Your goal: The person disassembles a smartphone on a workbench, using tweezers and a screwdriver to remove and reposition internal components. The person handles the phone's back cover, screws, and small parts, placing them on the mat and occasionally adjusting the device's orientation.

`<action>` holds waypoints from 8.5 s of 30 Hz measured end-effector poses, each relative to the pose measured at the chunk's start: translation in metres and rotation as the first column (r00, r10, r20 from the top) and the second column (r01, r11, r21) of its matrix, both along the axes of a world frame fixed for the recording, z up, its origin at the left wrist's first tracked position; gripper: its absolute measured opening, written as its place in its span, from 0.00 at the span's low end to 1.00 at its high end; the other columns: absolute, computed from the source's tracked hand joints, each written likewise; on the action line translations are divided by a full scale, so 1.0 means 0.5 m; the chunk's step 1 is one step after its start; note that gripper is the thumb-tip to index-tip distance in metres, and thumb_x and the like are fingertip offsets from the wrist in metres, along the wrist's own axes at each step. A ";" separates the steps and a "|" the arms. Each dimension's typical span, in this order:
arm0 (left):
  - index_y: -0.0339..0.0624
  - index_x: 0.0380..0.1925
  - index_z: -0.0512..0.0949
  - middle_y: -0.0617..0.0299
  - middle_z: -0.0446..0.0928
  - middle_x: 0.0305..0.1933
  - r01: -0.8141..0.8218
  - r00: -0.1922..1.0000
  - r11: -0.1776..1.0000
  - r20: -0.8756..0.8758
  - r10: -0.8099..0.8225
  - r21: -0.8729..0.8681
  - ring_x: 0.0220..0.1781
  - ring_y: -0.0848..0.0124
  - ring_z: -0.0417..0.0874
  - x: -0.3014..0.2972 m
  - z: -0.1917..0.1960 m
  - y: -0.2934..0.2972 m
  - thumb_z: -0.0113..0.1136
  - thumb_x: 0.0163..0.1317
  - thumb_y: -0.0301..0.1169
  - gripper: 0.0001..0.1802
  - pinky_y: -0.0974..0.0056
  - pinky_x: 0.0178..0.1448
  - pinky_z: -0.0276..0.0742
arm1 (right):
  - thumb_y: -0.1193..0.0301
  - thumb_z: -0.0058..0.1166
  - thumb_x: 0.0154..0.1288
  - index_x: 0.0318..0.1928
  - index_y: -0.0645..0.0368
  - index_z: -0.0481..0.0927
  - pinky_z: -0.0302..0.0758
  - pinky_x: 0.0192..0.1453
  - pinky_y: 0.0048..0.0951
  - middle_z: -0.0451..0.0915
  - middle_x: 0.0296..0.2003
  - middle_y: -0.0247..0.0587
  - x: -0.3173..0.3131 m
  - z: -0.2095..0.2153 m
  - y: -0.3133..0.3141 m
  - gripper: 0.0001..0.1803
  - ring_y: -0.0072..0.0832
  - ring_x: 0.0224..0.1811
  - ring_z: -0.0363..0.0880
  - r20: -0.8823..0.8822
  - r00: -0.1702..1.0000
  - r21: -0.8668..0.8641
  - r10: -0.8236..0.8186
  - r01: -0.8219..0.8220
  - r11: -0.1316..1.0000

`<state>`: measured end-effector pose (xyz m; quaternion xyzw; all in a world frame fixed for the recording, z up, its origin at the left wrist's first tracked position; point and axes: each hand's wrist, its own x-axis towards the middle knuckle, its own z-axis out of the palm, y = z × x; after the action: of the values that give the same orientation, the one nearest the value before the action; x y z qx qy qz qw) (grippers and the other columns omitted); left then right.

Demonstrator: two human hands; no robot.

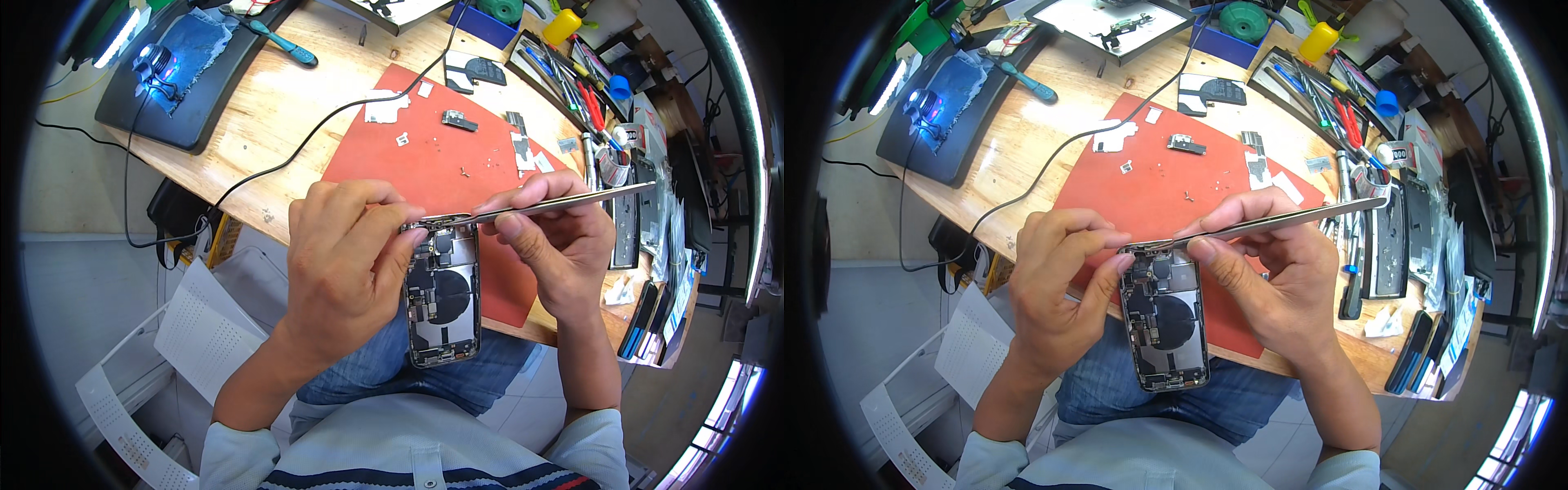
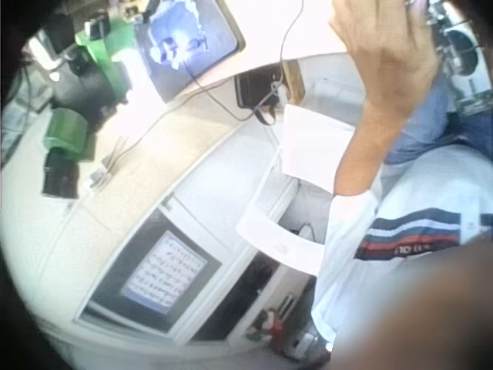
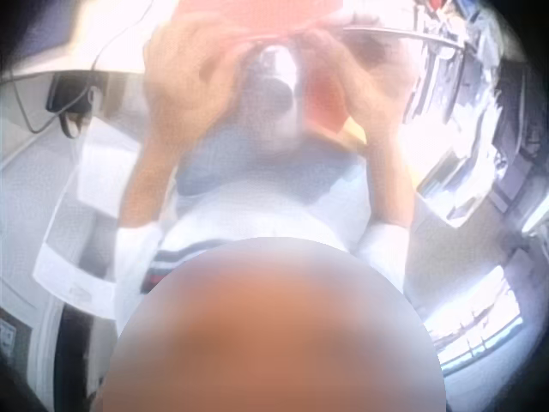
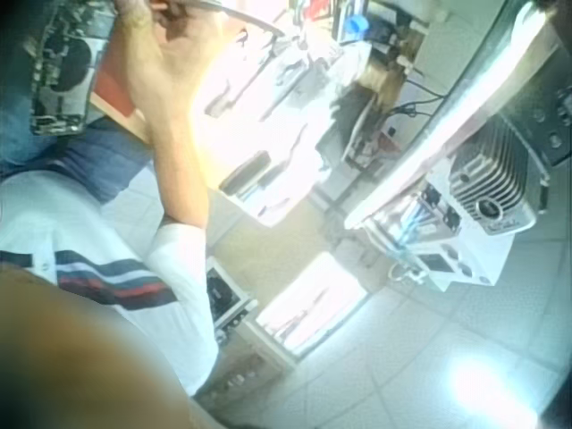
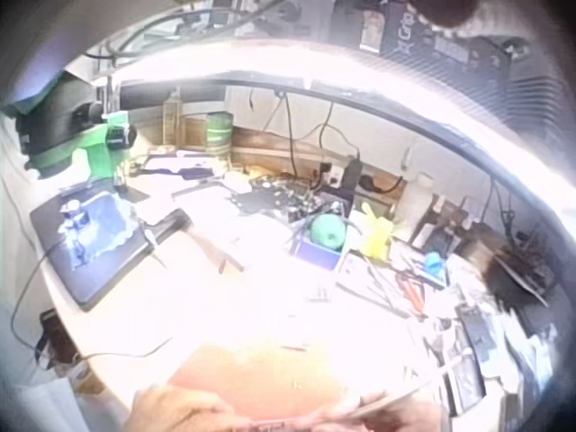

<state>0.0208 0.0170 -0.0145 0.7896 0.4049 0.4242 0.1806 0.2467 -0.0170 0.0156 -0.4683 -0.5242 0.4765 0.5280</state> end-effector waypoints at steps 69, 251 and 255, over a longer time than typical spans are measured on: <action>0.37 0.44 0.86 0.47 0.86 0.47 0.682 0.672 0.709 -0.230 -0.704 -0.178 0.49 0.49 0.88 0.179 0.094 -0.366 0.71 0.65 0.23 0.09 0.53 0.56 0.83 | 0.38 0.74 0.57 0.60 0.64 0.80 0.81 0.63 0.48 0.87 0.54 0.59 0.751 -0.017 -0.673 0.46 0.51 0.59 0.87 0.865 -0.132 0.188 -0.483 0.980 0.068; 0.28 0.50 0.87 0.44 0.90 0.40 0.738 0.674 0.662 0.125 -0.728 -0.127 0.39 0.57 0.93 0.163 0.282 -0.168 0.81 0.56 0.47 0.33 0.59 0.47 0.86 | 0.46 0.44 0.86 0.38 0.58 0.80 0.69 0.20 0.21 0.73 0.19 0.33 0.397 -0.013 -0.699 0.29 0.20 0.18 0.72 -0.657 0.215 -0.034 -0.723 0.949 0.313; 0.28 0.51 0.86 0.51 0.89 0.41 0.291 0.893 0.931 0.412 -0.181 -0.223 0.40 0.70 0.88 -0.009 0.168 -0.133 0.70 0.67 0.23 0.14 0.69 0.44 0.79 | 0.66 0.60 0.80 0.44 0.64 0.77 0.79 0.23 0.22 0.80 0.24 0.41 0.274 -0.009 -0.549 0.13 0.22 0.22 0.81 -0.439 0.590 0.081 -0.677 0.777 0.625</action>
<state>0.0161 -0.0493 0.0695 0.7012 0.3175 0.4841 0.4162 0.3838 -0.2913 0.0113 -0.4696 -0.2341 0.2201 0.8224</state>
